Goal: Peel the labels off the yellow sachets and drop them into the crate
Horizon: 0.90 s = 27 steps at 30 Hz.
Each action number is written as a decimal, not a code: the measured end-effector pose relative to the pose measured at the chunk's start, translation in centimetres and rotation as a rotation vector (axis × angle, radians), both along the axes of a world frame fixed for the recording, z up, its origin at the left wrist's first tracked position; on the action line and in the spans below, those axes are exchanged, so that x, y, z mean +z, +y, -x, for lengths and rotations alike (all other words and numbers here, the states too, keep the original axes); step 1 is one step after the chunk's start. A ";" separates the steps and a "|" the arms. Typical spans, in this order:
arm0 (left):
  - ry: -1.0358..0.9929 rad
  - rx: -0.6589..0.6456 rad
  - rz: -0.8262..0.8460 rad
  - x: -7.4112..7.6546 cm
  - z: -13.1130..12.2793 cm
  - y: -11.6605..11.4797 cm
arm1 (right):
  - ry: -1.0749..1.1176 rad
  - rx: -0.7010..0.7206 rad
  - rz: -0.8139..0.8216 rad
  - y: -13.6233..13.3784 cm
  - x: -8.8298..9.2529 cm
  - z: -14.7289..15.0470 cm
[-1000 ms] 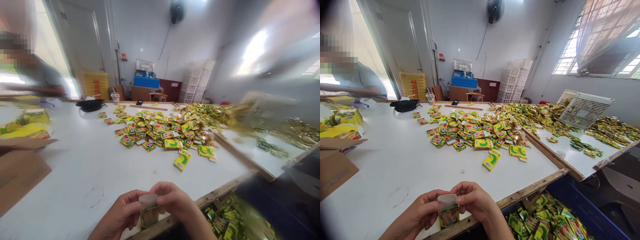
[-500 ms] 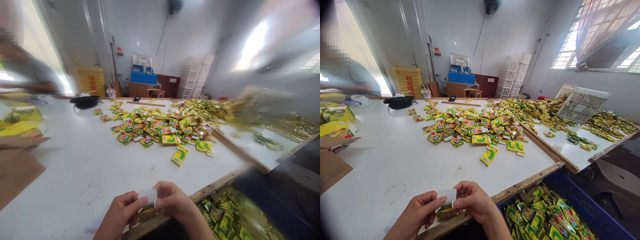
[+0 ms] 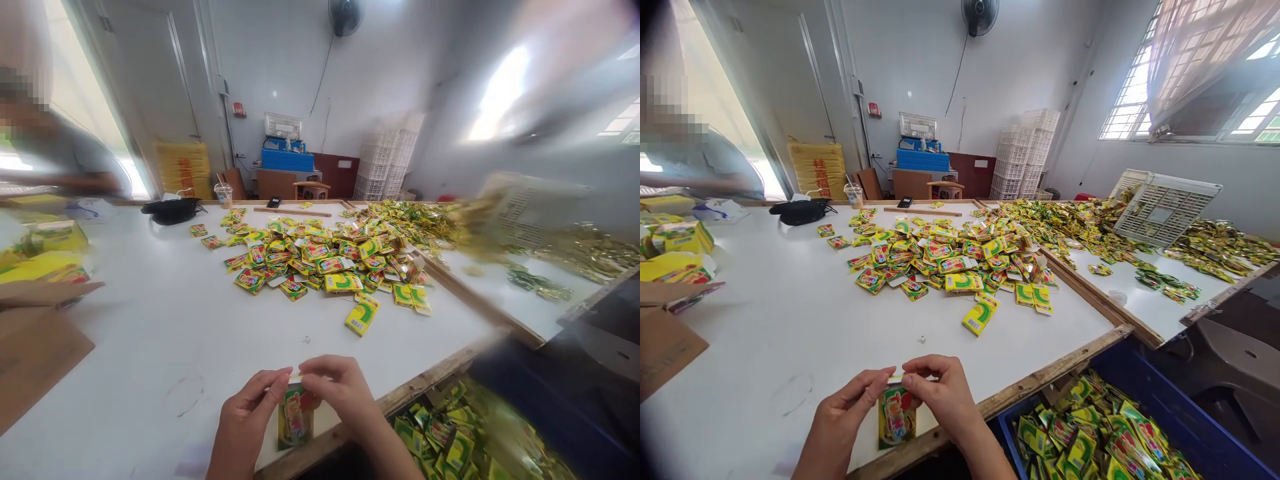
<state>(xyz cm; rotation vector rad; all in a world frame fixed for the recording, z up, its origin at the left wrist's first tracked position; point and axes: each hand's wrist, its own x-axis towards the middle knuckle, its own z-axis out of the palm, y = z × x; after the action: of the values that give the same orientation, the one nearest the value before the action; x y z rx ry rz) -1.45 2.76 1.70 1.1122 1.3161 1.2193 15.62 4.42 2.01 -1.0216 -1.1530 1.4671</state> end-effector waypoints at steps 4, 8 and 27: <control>0.000 -0.016 -0.017 0.2 -0.5 0.2 | 0.008 -0.047 0.011 0.2 -0.8 0.0; 0.142 -0.076 -0.183 0.1 -0.2 0.5 | -0.047 -0.050 -0.039 0.1 -1.2 -0.3; 0.170 -0.233 -0.210 -0.8 1.4 -0.4 | -0.346 -0.139 -0.483 -2.8 -0.9 0.2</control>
<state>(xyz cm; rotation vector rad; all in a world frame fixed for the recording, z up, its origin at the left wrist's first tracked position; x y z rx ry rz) -2.83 2.35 0.92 1.5042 1.1622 1.1262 15.47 1.67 1.16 -1.0056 -1.5541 0.8556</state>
